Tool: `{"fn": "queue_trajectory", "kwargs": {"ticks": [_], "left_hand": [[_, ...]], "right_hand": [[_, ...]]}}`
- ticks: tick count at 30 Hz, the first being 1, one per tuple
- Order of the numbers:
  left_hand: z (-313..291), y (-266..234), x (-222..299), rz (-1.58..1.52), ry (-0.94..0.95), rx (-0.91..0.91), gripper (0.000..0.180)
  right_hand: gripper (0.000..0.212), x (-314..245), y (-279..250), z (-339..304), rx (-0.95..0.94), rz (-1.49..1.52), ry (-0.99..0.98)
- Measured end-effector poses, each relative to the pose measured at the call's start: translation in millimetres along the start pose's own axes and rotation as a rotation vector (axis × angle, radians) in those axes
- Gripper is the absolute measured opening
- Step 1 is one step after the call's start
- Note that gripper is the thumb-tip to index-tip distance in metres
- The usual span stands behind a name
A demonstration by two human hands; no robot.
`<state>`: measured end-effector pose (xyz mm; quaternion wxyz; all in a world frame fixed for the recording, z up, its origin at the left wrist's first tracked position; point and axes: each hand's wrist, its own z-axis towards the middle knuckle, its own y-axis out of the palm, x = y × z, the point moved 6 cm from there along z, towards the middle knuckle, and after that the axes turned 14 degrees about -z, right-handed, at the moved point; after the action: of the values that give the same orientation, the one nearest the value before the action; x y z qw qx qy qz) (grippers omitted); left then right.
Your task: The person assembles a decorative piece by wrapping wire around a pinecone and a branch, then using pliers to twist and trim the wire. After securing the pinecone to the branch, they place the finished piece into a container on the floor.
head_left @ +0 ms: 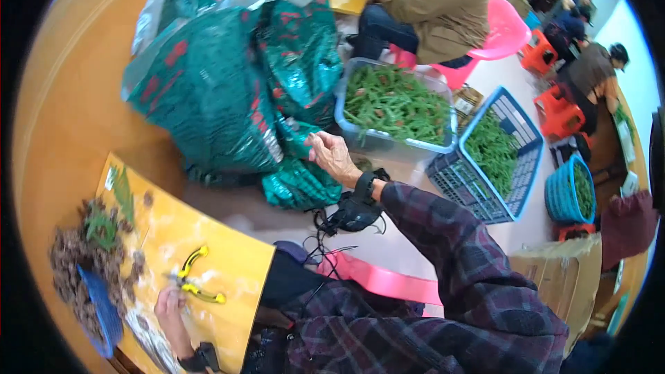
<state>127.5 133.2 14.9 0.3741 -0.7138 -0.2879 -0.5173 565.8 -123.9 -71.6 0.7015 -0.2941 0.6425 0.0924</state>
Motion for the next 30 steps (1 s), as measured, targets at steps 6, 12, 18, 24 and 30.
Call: {"fn": "queue_trajectory", "kwargs": {"ticks": [6,12,18,24,30], "left_hand": [[-2.1,7.6,4.7,-0.115,0.059,-0.046,0.018],[-3.6,-3.1,-0.9,-0.178,0.044,-0.039,0.018],[3.3,3.6,-1.6,-0.15,0.022,-0.062,0.017],[2.6,4.7,5.3,-0.025,0.002,0.021,0.019],[-17.7,16.9,32.1,0.008,-0.041,0.016,0.036]], "right_hand": [[0.024,-134.2,75.1,-48.4,-0.182,-0.094,-0.471],[0.022,-105.6,77.7,-45.0,-0.03,-0.131,-0.561],[0.028,42.5,-14.4,-11.2,0.122,-0.499,0.028],[0.041,128.3,-68.9,-12.1,0.308,-0.68,0.007],[0.057,175.6,-63.3,29.8,0.053,-0.802,0.075]]}}
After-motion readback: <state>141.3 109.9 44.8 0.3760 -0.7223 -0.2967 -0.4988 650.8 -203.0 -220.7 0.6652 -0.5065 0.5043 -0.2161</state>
